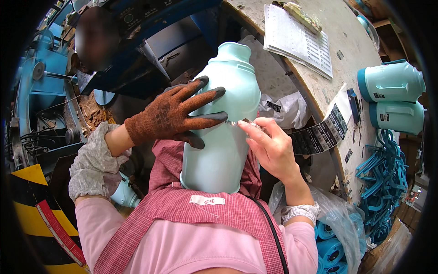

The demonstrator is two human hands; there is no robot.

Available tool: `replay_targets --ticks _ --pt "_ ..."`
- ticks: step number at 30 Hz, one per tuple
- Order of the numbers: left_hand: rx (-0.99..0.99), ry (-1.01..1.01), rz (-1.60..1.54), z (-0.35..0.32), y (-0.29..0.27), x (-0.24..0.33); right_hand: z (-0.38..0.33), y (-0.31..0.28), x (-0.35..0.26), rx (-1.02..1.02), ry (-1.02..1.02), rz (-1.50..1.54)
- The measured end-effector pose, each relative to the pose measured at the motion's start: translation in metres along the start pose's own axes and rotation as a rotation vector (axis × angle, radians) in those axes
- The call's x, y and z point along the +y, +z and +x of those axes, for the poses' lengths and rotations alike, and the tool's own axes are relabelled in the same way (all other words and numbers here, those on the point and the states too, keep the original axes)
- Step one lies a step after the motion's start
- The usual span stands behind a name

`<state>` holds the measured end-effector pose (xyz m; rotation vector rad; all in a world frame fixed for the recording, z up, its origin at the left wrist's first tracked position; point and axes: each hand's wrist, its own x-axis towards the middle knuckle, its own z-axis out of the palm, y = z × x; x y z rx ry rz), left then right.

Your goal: The person assembles water bottles by attaching components like lids and labels by hand while seated at a workbench.

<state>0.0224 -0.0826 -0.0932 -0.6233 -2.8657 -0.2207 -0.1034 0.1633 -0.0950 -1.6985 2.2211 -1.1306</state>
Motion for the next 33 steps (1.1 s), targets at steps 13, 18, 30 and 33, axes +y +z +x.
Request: replay_targets --ticks 13,18,30,33 --pt "-0.291 0.031 0.135 0.035 -0.033 0.023 0.052 -0.067 0.135 0.233 0.154 -0.62" --pt "-0.489 0.116 0.234 0.067 -0.039 0.032 0.115 -0.079 0.23 0.338 0.147 -0.998" --pt "-0.452 0.128 0.251 0.061 -0.042 0.054 0.212 0.005 0.059 -1.124 0.616 -0.056" --pt "-0.543 0.235 0.455 0.063 -0.059 0.075 0.212 -0.005 0.03 -1.13 0.515 -0.026"
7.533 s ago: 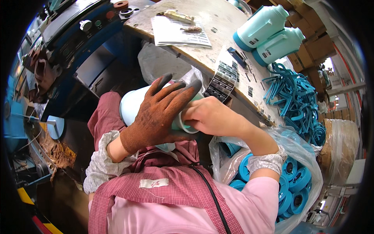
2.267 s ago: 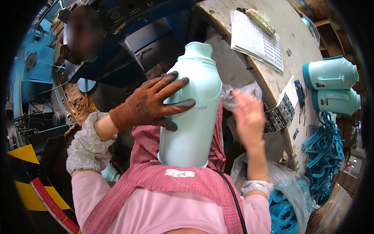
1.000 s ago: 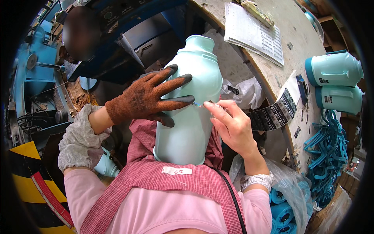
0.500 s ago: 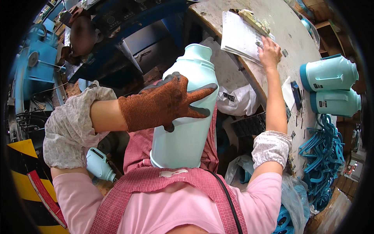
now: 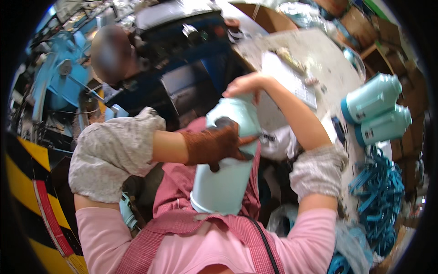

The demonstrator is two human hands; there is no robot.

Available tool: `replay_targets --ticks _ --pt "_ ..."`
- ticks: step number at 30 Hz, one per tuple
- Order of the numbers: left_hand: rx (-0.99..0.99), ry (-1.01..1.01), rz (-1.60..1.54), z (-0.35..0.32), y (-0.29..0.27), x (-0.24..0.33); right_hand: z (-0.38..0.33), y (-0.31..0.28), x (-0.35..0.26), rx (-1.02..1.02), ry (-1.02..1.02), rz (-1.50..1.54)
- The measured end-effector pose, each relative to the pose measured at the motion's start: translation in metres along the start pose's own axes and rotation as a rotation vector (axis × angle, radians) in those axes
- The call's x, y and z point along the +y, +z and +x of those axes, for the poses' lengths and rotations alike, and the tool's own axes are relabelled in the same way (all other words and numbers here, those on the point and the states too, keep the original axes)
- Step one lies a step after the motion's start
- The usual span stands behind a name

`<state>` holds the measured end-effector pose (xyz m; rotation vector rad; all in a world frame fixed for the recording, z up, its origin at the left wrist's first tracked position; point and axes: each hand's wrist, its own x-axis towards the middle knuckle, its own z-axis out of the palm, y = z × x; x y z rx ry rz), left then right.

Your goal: The person assembles water bottles by attaching components like lids and labels by hand while seated at a workbench.

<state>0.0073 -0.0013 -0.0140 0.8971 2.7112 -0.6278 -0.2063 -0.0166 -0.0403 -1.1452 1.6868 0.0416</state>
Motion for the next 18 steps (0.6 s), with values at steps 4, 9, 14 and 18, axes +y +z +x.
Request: replay_targets --ticks 4,9,14,18 --pt "0.512 -0.212 -0.157 -0.027 -0.015 -0.082 -0.113 -0.033 0.055 0.419 -0.392 0.11" --pt "0.448 -0.978 0.517 -0.113 -0.005 -0.262 -0.209 -0.03 0.082 1.199 -0.662 0.074" --pt "0.319 -0.917 0.651 -0.094 -0.024 -0.292 -0.179 -0.03 0.1 1.782 -0.696 -0.197" --pt "0.556 -0.498 0.741 -0.077 -0.071 -0.152 -0.171 -0.047 0.115 1.884 -0.735 -0.157"
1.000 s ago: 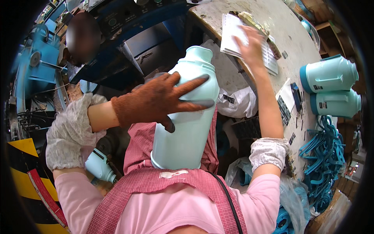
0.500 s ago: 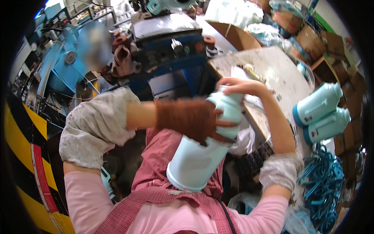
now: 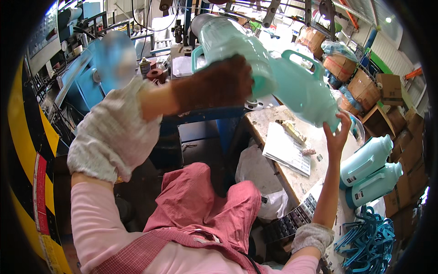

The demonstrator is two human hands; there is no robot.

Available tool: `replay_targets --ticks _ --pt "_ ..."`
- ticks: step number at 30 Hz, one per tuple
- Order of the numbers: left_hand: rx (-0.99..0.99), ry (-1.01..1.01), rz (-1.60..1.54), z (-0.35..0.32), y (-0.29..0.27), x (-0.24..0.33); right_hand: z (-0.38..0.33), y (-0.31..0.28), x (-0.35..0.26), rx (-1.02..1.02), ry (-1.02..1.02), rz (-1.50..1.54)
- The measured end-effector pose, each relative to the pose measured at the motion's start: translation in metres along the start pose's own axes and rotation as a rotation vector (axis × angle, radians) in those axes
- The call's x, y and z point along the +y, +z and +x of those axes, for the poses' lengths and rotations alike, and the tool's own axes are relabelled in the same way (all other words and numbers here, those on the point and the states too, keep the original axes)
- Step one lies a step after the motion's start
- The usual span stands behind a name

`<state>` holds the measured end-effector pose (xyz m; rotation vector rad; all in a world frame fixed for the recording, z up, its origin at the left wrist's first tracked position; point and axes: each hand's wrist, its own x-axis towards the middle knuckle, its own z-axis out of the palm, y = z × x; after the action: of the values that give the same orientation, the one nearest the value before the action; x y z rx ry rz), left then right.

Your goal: The person assembles water bottles by attaching components like lids and labels by hand while seated at a workbench.

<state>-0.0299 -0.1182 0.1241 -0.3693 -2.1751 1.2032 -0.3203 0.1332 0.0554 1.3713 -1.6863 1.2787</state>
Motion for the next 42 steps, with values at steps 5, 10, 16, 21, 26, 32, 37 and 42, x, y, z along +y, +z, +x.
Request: replay_targets --ticks 5,10,16,21,26,32,37,42 --pt "-0.072 0.285 -0.512 -0.028 -0.091 0.116 0.022 0.066 -0.031 0.027 -0.138 0.086" --pt "-0.041 0.796 -0.909 -0.018 -0.109 0.211 0.031 0.137 -0.107 0.027 -0.403 0.033" --pt "0.165 -0.06 -2.007 -0.012 0.019 0.222 0.071 0.198 -0.143 -0.087 -0.567 -0.054" --pt "-0.363 -0.532 -1.271 -0.047 0.096 0.219 0.099 0.243 -0.117 -0.129 -0.495 -0.202" --pt "-0.136 -0.631 -1.528 -0.064 0.157 0.182 0.132 0.32 -0.108 -0.139 -0.486 -0.208" --pt "-0.604 -0.675 -0.847 -0.037 0.239 0.14 0.148 0.333 -0.047 -0.175 -0.359 -0.33" --pt "-0.54 -0.695 -1.024 -0.07 0.309 0.135 0.002 0.185 -0.109 -0.338 -0.343 0.132" --pt "-0.191 -0.717 -1.202 -0.077 0.296 0.148 -0.172 -0.017 -0.108 -0.264 0.139 -0.107"
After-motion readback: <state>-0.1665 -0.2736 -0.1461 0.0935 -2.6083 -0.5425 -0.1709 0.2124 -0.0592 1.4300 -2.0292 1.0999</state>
